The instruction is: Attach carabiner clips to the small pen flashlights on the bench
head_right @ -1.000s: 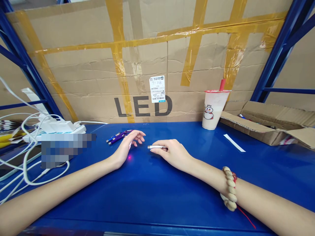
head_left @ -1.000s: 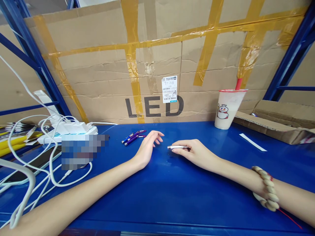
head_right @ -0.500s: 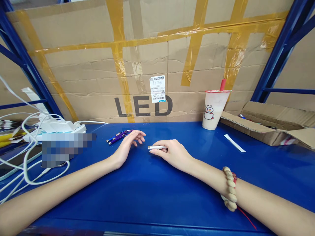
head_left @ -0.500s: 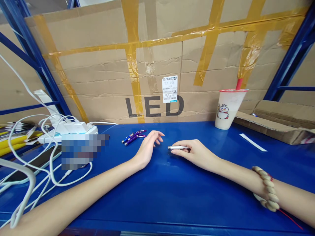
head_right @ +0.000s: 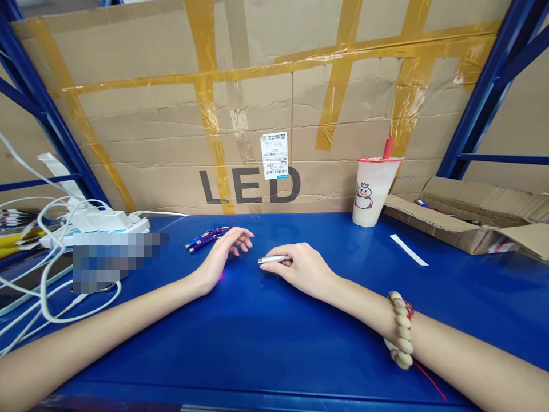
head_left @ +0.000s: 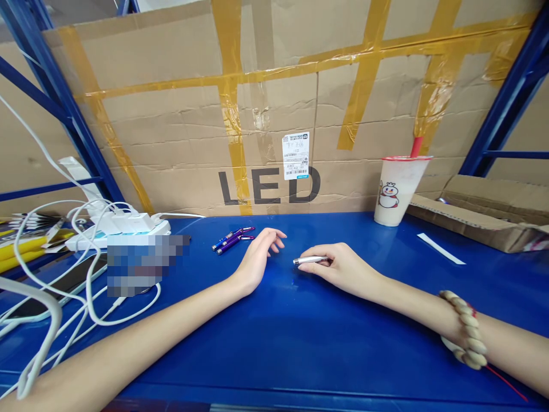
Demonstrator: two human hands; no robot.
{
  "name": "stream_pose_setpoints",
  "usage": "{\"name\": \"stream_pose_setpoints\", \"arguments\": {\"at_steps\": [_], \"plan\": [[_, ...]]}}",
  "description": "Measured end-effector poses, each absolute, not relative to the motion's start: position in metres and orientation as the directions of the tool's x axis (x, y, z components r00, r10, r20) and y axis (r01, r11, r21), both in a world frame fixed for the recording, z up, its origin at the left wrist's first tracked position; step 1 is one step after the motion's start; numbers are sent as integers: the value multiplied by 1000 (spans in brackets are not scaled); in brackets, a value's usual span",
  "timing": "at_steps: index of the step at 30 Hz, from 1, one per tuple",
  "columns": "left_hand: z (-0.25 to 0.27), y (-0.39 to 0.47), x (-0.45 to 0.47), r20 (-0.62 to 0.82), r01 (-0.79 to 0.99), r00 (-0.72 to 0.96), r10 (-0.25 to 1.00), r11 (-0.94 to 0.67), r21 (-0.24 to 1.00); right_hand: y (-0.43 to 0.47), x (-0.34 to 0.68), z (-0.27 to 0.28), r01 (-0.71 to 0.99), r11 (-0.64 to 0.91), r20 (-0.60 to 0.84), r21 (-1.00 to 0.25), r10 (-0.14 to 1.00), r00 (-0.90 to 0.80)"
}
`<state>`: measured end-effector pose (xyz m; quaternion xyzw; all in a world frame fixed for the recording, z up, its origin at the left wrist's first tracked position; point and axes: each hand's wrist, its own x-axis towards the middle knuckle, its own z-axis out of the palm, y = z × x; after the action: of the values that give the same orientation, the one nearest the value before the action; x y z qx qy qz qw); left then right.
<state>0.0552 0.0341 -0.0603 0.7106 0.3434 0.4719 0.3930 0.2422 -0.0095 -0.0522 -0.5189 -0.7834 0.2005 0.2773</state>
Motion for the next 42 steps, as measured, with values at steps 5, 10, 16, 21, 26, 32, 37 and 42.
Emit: {"name": "stream_pose_setpoints", "arguments": {"at_steps": [5,10,16,21,26,32,37,42], "plan": [[-59,33,56,396,123,315,862,-451,884,-9,243,-52,699,376,216,-608,926,-310],[-59,33,56,389,125,319,864,-445,887,-8,244,-54,690,390,229,-610,920,-318],[-59,33,56,391,112,317,864,-444,889,-8,245,-54,714,373,210,-592,927,-311],[-59,33,56,385,113,321,865,-439,891,-8,243,-54,716,366,202,-594,930,-308],[-59,33,55,383,118,322,866,-438,891,-8,243,-55,718,377,211,-585,926,-314],[-59,34,56,377,120,318,870,-432,894,-7,244,-57,714,391,233,-580,920,-314],[-59,34,56,383,119,317,868,-437,892,-7,245,-57,711,409,242,-572,913,-330],[-58,33,56,367,132,327,871,-427,895,-8,244,-55,709,403,266,-578,915,-304]]}}
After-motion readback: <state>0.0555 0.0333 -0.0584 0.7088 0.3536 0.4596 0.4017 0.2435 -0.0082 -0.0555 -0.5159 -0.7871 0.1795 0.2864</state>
